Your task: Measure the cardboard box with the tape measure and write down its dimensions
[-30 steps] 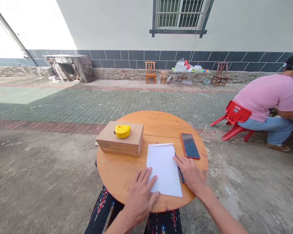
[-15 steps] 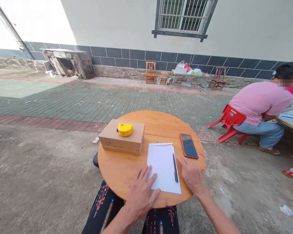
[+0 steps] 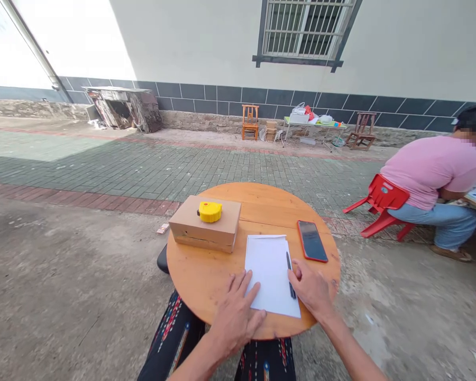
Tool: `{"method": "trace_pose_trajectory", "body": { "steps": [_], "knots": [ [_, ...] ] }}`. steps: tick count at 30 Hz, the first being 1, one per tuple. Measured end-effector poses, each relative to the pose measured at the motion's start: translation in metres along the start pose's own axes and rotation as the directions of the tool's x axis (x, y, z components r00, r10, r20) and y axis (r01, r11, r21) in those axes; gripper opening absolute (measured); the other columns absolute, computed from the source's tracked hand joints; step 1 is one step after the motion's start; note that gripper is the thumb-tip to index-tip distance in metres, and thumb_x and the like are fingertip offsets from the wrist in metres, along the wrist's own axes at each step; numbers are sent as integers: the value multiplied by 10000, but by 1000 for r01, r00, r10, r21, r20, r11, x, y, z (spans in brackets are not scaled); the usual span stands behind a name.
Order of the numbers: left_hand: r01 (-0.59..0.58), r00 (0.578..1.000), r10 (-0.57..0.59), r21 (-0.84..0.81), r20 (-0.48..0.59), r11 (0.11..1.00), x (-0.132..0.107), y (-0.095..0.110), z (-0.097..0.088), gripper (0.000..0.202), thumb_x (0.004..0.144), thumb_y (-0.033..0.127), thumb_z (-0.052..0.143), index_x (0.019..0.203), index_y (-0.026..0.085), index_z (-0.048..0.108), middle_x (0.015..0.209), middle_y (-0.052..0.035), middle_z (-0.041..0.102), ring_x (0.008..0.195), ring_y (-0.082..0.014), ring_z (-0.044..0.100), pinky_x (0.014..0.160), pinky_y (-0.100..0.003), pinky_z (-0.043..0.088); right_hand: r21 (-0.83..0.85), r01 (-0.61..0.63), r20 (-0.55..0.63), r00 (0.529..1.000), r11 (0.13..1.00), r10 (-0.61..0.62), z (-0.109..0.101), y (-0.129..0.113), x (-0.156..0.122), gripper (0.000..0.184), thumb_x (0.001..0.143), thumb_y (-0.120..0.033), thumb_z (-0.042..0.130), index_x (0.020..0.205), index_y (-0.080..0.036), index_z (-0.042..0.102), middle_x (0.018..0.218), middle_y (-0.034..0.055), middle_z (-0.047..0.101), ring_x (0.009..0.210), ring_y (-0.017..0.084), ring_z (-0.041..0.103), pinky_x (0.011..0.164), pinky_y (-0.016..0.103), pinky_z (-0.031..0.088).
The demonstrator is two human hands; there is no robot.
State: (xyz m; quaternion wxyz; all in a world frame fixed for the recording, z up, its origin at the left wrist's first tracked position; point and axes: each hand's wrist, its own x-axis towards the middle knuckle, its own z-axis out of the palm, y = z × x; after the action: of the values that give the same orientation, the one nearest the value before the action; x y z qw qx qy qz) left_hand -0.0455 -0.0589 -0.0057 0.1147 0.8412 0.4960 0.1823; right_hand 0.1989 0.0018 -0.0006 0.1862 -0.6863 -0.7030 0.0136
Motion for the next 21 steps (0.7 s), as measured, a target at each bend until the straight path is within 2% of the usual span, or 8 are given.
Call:
{"method": "trace_pose_trajectory", "body": {
  "steps": [3, 6, 10, 13, 15, 17, 21],
  "knots": [
    [16, 1000, -16, -34, 14, 999, 0, 1, -2, 546, 888, 493, 555, 1375, 248, 512, 1525, -117, 389, 1408, -328, 348, 1146, -587, 292, -35, -31, 45, 998, 999, 33, -6, -2, 2, 311, 870, -246, 442, 1064, -185, 677, 730, 29, 712, 710, 220, 665, 685, 317, 382],
    [42, 999, -40, -86, 25, 995, -1, 3, -6, 559, 892, 543, 527, 1375, 261, 513, 1536, -102, 373, 1424, -326, 318, 1164, -587, 252, -64, -47, 64, 997, 997, 51, -12, -1, 2, 344, 869, -228, 409, 1071, -191, 685, 738, 50, 728, 721, 242, 675, 660, 321, 378],
    [58, 998, -53, -139, 38, 989, -1, 5, -11, 595, 891, 573, 509, 1392, 253, 490, 1543, -108, 360, 1439, -317, 286, 1182, -583, 206, -88, -54, 80, 995, 995, 61, -13, 2, 3, 352, 887, -339, 420, 1083, -199, 677, 798, 68, 744, 772, 270, 682, 666, 336, 403],
    [72, 997, -71, -165, 15, 984, -3, 3, -12, 618, 888, 579, 505, 1407, 247, 466, 1545, -116, 356, 1440, -308, 286, 1188, -573, 199, -30, -54, 60, 997, 998, 56, -17, -2, 9, 360, 884, -426, 417, 1038, -213, 664, 819, 57, 730, 778, 266, 678, 652, 342, 429],
    [70, 997, -73, -180, -6, 981, -3, 1, -10, 625, 881, 579, 516, 1410, 252, 458, 1544, -117, 357, 1436, -307, 295, 1187, -574, 203, 47, -16, 19, 1000, 999, 15, -25, -15, 17, 334, 873, -440, 423, 987, -227, 654, 828, 41, 714, 757, 247, 670, 661, 346, 451],
    [60, 997, -68, -197, -33, 978, -4, -1, -5, 630, 875, 587, 519, 1408, 258, 455, 1542, -117, 361, 1432, -309, 303, 1180, -577, 220, 130, 66, -39, 997, 989, -61, -35, -37, 28, 309, 860, -440, 452, 979, -231, 645, 886, 42, 709, 776, 232, 667, 708, 357, 479],
    [17, 987, -52, -223, -153, 975, -4, -7, 13, 643, 868, 650, 482, 1379, 258, 481, 1512, -127, 411, 1413, -309, 342, 1161, -581, 263, 277, 278, -100, 960, 920, -260, -47, -104, 61, 271, 860, -396, 514, 1050, -239, 627, 1118, 72, 681, 1018, 250, 645, 838, 379, 511]
  ]
}}
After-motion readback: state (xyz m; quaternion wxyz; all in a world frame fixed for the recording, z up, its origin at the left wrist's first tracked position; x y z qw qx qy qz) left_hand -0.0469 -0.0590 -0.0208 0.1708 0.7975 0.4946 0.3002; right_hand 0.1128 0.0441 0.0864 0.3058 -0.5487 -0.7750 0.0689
